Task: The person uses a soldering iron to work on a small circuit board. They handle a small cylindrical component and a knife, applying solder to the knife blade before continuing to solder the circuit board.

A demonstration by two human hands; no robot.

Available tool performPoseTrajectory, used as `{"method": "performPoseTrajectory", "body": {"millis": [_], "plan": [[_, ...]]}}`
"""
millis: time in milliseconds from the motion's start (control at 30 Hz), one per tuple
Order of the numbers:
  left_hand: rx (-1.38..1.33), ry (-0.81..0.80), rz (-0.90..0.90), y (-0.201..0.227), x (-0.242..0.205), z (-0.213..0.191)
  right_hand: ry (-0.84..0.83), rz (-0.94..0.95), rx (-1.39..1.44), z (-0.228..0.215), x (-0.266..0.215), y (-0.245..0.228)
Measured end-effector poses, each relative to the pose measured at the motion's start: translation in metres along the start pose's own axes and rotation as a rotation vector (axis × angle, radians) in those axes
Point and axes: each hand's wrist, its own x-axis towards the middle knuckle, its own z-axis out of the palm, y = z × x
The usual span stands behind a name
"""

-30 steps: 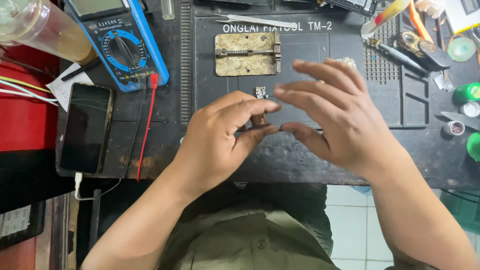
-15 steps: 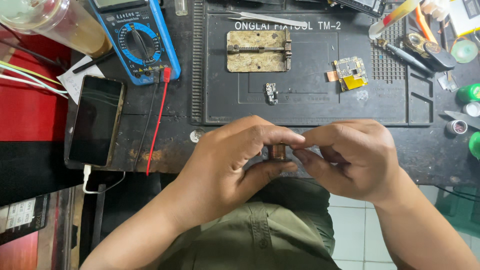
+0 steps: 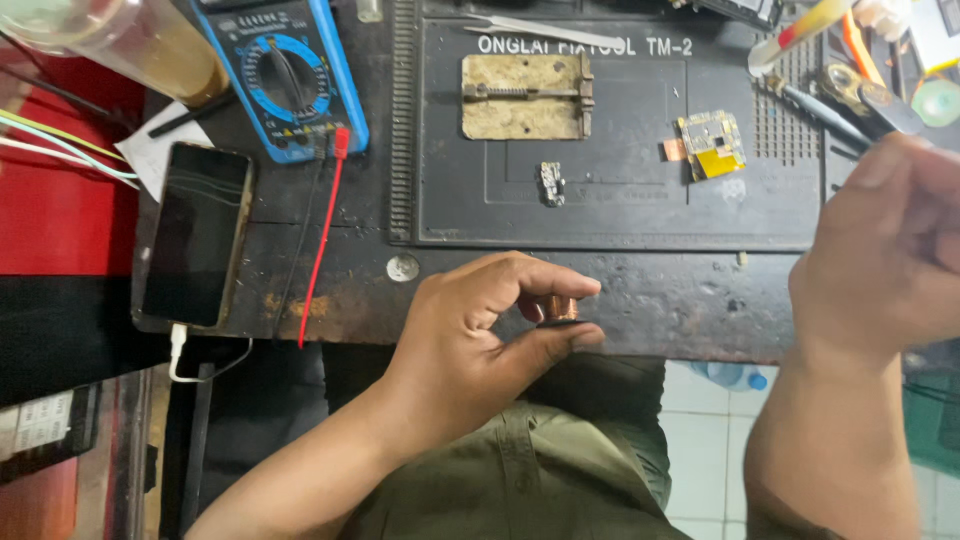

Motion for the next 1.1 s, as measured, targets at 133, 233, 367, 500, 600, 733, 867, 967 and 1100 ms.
{"method": "performPoseTrajectory", "body": {"millis": [133,233,367,500,600,733,867,967,1100], "plan": [[0.097,0.041,0.084,-0.003,0.008,-0.017,-0.487,0.226,0.188,-0.009,0.010,-0.061],[0.189,0.027,0.086,-0.016,0.022,-0.026,-0.520,0.394,0.178,-0.015,0.005,-0.059],[0.284,0.043,0.108,-0.036,0.032,-0.021,-0.409,0.594,0.335,-0.030,-0.005,-0.057],[0.264,-0.041,0.191,-0.032,0.048,0.006,-0.314,0.694,0.387,-0.045,-0.010,-0.060],[0.304,-0.131,0.274,-0.036,0.072,0.046,-0.240,0.775,0.470,-0.056,-0.013,-0.054],[0.277,-0.286,0.253,-0.044,0.115,0.112,-0.163,0.815,0.477,-0.076,-0.014,-0.055],[0.526,-0.331,0.357,-0.068,0.160,0.173,-0.048,0.861,0.473,-0.102,-0.025,-0.045],[0.697,-0.264,0.418,-0.075,0.175,0.188,0.009,0.894,0.425,-0.123,-0.033,-0.035],[0.815,-0.162,0.534,-0.070,0.164,0.178,0.011,0.930,0.316,-0.137,-0.047,-0.024]]}}
